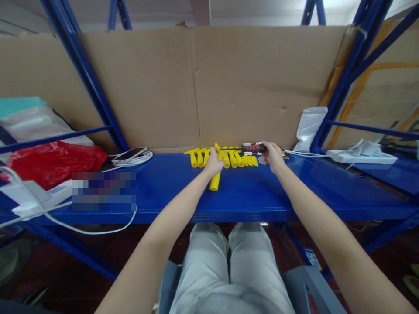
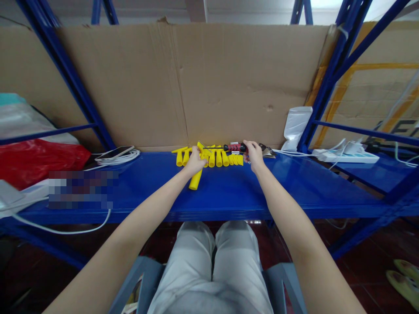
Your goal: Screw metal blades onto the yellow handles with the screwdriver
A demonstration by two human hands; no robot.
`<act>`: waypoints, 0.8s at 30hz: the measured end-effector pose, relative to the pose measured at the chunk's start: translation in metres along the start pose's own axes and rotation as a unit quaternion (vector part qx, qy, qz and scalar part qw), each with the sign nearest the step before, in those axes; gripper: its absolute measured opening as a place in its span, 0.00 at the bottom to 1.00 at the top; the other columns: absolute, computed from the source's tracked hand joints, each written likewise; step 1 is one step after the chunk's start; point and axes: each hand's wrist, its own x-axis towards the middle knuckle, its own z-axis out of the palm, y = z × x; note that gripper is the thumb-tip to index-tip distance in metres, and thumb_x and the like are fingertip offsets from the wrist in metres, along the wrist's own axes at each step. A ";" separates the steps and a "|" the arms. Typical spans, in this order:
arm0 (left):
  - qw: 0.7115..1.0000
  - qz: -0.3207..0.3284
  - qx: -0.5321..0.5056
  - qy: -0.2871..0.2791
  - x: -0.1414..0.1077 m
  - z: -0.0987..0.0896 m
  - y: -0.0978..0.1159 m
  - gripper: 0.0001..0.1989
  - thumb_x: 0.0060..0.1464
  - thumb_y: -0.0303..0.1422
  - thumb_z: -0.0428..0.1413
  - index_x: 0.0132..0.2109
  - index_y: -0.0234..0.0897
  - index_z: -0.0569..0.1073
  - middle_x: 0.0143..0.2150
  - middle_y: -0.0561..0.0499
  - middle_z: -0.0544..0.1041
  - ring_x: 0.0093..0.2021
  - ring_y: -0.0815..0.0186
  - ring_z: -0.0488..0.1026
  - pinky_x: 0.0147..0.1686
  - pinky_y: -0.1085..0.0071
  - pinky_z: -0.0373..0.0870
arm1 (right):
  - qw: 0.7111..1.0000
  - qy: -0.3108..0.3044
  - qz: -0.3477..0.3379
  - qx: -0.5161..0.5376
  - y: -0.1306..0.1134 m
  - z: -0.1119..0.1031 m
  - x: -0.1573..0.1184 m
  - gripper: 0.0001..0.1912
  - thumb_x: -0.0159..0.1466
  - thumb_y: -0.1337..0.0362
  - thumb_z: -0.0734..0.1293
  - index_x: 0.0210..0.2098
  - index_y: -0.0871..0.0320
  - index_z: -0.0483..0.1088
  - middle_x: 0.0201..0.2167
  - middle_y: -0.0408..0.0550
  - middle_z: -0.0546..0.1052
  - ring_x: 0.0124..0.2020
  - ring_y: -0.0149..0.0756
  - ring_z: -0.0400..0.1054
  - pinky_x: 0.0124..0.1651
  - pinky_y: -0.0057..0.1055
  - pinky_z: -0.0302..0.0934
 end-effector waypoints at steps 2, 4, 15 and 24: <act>1.000 -0.001 0.001 -0.001 -0.001 0.000 0.001 0.25 0.40 0.16 0.55 0.43 0.40 0.57 0.40 0.50 0.72 0.43 0.64 0.74 0.48 0.64 0.70 | 1.000 -0.001 -0.004 -0.018 0.000 -0.001 -0.001 0.20 0.56 0.47 0.70 0.25 0.54 0.59 0.13 0.34 0.61 0.10 0.25 0.52 0.11 0.25 0.43; 1.000 -0.003 0.002 -0.001 -0.001 -0.001 0.002 0.24 0.41 0.16 0.55 0.43 0.40 0.57 0.40 0.50 0.72 0.43 0.64 0.74 0.48 0.64 0.70 | 0.999 -0.006 -0.010 -0.030 0.001 -0.002 -0.003 0.22 0.57 0.44 0.69 0.24 0.53 0.58 0.11 0.34 0.58 0.10 0.25 0.50 0.11 0.25 0.43; 0.999 -0.007 0.033 -0.009 -0.003 -0.004 0.003 0.25 0.40 0.17 0.56 0.44 0.40 0.58 0.39 0.51 0.71 0.45 0.61 0.73 0.50 0.62 0.70 | 1.000 -0.013 0.002 0.006 0.004 -0.003 0.005 0.27 0.48 0.43 0.75 0.26 0.54 0.60 0.13 0.34 0.62 0.13 0.25 0.55 0.13 0.23 0.48; 0.999 -0.007 0.028 -0.034 0.001 -0.002 -0.003 0.25 0.41 0.17 0.55 0.46 0.40 0.59 0.38 0.53 0.69 0.43 0.61 0.74 0.50 0.59 0.71 | 0.997 0.020 -0.074 0.032 0.008 -0.009 0.014 0.26 0.51 0.41 0.72 0.26 0.54 0.59 0.14 0.33 0.60 0.13 0.25 0.55 0.13 0.23 0.48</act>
